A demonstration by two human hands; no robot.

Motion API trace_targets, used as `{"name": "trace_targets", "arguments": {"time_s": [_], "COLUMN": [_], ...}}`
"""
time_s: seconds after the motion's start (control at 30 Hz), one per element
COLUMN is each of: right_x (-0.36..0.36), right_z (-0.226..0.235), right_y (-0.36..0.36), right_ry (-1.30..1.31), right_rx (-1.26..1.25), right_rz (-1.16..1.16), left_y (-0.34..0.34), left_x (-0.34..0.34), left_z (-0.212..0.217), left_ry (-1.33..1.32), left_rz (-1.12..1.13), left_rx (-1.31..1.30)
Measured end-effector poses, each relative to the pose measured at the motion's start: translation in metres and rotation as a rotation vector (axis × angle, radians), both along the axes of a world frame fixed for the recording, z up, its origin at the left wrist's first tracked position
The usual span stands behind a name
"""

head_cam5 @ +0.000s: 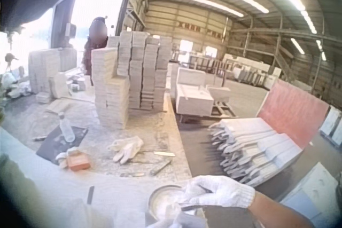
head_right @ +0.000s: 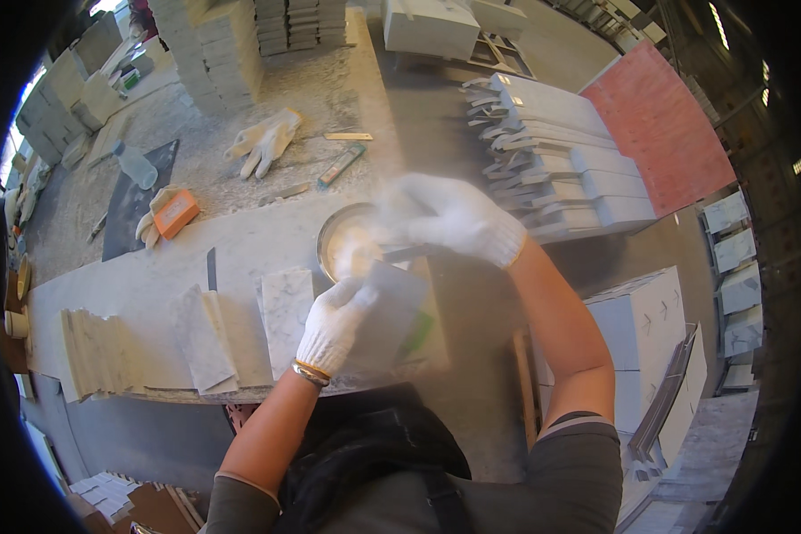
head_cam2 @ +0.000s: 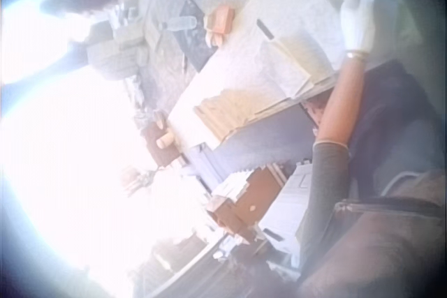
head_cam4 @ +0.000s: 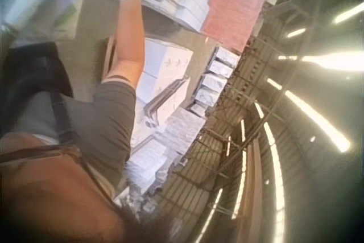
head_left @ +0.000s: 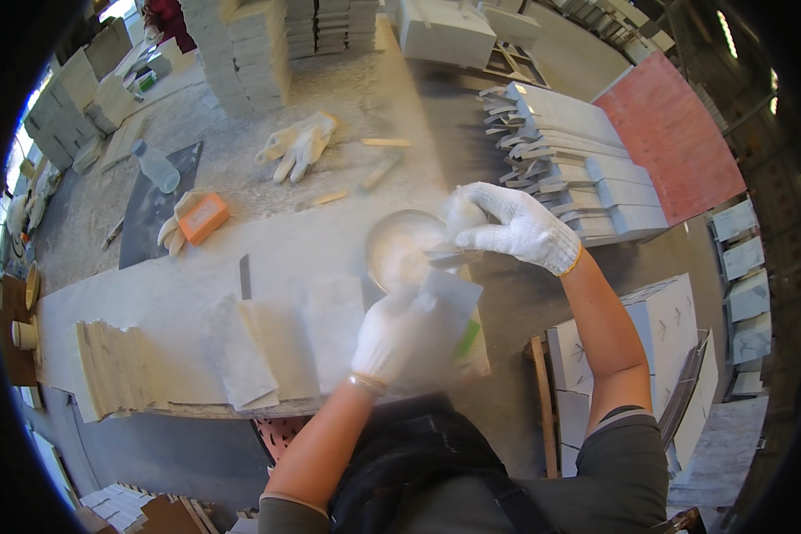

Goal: The person applies a white adhesive to the edges of rectangular tiles using a small metal spatula, then wipes the edges with a green sponge. They repeat this process on multiple tiles, handling them one at a time.

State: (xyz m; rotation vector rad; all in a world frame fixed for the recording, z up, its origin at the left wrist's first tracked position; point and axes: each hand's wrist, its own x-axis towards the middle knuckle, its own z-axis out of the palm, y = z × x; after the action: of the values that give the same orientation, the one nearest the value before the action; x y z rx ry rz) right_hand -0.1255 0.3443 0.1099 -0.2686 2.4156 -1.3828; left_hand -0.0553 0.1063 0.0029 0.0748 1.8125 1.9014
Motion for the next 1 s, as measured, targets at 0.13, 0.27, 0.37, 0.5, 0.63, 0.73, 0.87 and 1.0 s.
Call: {"name": "trace_targets", "arguments": {"time_s": [0.13,0.27,0.37,0.5,0.63,0.73,0.87,1.0], "right_x": [0.024,0.037,0.040,0.039,0.037,0.037,0.037,0.036], "right_z": [-0.004,-0.003,-0.003,-0.008,-0.010,-0.009,-0.009,-0.009], "right_y": [0.013,0.020,0.020,0.018,0.018,0.019,0.018,0.019], "right_ry": [0.074,-0.017,-0.008,0.014,0.123,0.142,0.118,0.145], "right_rx": [0.125,0.049,0.043,0.065,0.173,0.186,0.190,0.220], "right_rz": [-0.067,-0.066,-0.002,0.006,0.087,0.092,0.070,0.089], "left_y": [0.000,0.003,0.004,0.005,0.005,0.004,0.006,0.005], "left_x": [0.000,0.001,0.001,0.000,0.000,0.000,0.001,0.000], "left_z": [0.004,0.001,-0.004,-0.010,-0.012,-0.011,-0.010,-0.010], "left_ry": [-0.072,-0.078,-0.080,-0.075,-0.088,-0.096,-0.030,-0.022], "left_rz": [0.023,0.052,0.056,0.061,0.066,0.046,0.080,0.066], "left_rx": [-0.019,-0.024,-0.008,0.042,0.070,0.041,0.067,0.017]}}
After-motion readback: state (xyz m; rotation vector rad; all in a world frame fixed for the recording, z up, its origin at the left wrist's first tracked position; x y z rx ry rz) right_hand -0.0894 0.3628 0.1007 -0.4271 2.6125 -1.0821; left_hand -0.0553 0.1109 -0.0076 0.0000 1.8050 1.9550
